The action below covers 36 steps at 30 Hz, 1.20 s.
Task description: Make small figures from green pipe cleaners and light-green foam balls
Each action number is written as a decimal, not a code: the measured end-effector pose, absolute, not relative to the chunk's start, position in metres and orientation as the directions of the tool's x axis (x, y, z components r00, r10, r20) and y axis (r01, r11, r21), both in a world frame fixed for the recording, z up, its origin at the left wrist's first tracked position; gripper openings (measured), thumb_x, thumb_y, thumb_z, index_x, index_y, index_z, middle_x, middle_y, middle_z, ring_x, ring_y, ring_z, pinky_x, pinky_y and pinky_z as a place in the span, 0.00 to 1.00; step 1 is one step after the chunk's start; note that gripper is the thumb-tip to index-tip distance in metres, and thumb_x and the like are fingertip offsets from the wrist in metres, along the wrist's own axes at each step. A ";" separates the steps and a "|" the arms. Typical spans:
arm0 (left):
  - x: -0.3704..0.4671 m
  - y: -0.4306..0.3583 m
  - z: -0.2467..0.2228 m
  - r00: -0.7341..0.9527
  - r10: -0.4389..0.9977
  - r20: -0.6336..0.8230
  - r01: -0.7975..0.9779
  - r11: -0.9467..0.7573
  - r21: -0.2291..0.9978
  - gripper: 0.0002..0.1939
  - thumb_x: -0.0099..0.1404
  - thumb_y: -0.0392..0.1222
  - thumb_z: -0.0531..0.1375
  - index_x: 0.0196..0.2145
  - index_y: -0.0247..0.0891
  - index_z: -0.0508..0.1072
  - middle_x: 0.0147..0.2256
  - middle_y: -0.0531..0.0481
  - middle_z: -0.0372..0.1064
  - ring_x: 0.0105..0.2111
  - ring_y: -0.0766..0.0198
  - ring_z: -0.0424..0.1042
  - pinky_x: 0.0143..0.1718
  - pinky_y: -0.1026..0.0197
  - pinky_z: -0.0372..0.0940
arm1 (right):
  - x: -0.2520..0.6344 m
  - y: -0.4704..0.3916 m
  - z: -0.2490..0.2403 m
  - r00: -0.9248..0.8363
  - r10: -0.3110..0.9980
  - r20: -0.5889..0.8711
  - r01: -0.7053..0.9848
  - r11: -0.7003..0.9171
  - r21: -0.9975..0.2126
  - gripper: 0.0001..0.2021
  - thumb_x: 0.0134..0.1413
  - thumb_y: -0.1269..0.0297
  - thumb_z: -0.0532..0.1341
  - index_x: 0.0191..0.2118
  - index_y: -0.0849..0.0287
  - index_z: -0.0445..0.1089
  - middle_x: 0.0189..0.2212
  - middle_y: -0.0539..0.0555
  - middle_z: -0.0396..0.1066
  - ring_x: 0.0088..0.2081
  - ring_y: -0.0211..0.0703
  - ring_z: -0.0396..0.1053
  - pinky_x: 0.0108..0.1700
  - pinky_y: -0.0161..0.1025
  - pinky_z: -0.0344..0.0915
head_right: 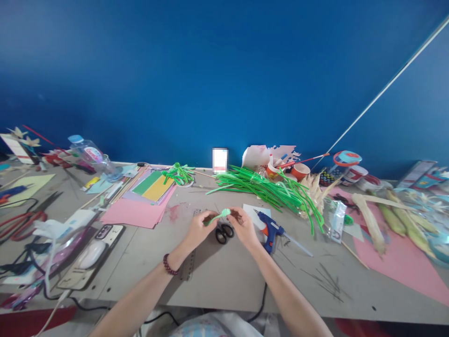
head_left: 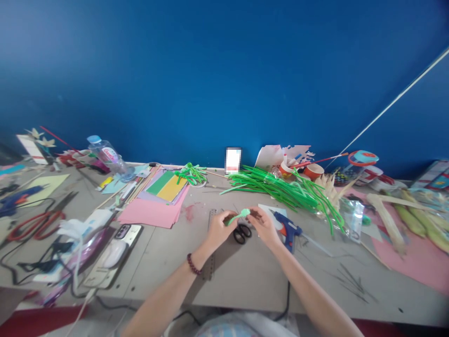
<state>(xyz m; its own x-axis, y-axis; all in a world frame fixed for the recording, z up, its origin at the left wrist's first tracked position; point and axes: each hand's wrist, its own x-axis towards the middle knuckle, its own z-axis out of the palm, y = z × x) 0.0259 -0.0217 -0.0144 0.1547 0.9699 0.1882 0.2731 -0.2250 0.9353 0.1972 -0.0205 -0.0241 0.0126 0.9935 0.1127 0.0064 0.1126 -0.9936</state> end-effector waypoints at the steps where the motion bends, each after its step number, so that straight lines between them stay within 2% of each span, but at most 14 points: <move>1: 0.025 -0.023 -0.014 0.124 0.961 0.248 0.324 -0.276 0.905 0.07 0.58 0.40 0.59 0.35 0.37 0.74 0.33 0.48 0.75 0.33 0.62 0.73 0.37 0.62 0.66 | 0.196 -0.020 -0.025 0.023 0.993 0.116 0.010 0.116 -0.993 0.15 0.45 0.54 0.64 0.37 0.57 0.70 0.30 0.54 0.72 0.30 0.42 0.70 0.35 0.39 0.69; 3: 0.024 -0.025 -0.013 0.085 0.929 0.360 0.423 -0.361 0.831 0.08 0.58 0.38 0.59 0.38 0.38 0.72 0.35 0.48 0.74 0.35 0.62 0.73 0.40 0.61 0.66 | 0.195 -0.020 -0.025 0.033 0.992 0.121 0.016 0.121 -0.993 0.14 0.44 0.54 0.64 0.36 0.57 0.69 0.30 0.53 0.72 0.30 0.42 0.70 0.34 0.39 0.69; 6: 0.022 -0.027 -0.014 0.116 0.858 0.500 0.521 -0.481 0.705 0.06 0.61 0.37 0.57 0.37 0.39 0.71 0.34 0.48 0.73 0.36 0.62 0.72 0.41 0.60 0.66 | 0.195 -0.020 -0.026 0.031 0.991 0.128 0.021 0.128 -0.992 0.14 0.45 0.55 0.64 0.37 0.56 0.68 0.29 0.52 0.71 0.30 0.42 0.69 0.33 0.39 0.68; 11: 0.021 -0.027 -0.017 0.192 0.771 0.607 0.559 -0.595 0.578 0.07 0.62 0.34 0.56 0.38 0.39 0.71 0.35 0.47 0.72 0.37 0.61 0.72 0.40 0.60 0.66 | 0.195 -0.021 -0.028 0.015 0.989 0.146 0.062 0.145 -0.987 0.13 0.48 0.55 0.62 0.37 0.56 0.68 0.31 0.53 0.71 0.32 0.43 0.69 0.35 0.40 0.67; 21: 0.021 -0.027 -0.017 0.201 0.771 0.605 0.569 -0.594 0.568 0.05 0.64 0.36 0.55 0.35 0.38 0.71 0.33 0.47 0.72 0.34 0.63 0.71 0.37 0.62 0.65 | 0.195 -0.022 -0.032 -0.002 0.986 0.165 0.115 0.165 -0.980 0.11 0.50 0.59 0.61 0.39 0.57 0.69 0.32 0.53 0.71 0.34 0.43 0.68 0.37 0.39 0.65; 29: 0.020 -0.025 -0.021 0.205 0.754 0.624 0.568 -0.611 0.551 0.06 0.63 0.34 0.54 0.35 0.38 0.71 0.33 0.47 0.72 0.34 0.63 0.71 0.38 0.62 0.65 | 0.195 -0.023 -0.032 0.009 0.987 0.161 0.116 0.159 -0.981 0.13 0.49 0.55 0.62 0.38 0.57 0.68 0.31 0.53 0.71 0.33 0.43 0.68 0.36 0.39 0.65; 36: 0.020 -0.022 -0.024 0.235 0.739 0.631 0.579 -0.628 0.520 0.07 0.63 0.34 0.53 0.36 0.38 0.70 0.32 0.47 0.71 0.33 0.64 0.70 0.36 0.63 0.65 | 0.194 -0.025 -0.033 -0.005 0.985 0.174 0.112 0.174 -0.978 0.13 0.50 0.55 0.62 0.39 0.56 0.68 0.30 0.52 0.71 0.33 0.43 0.68 0.36 0.39 0.66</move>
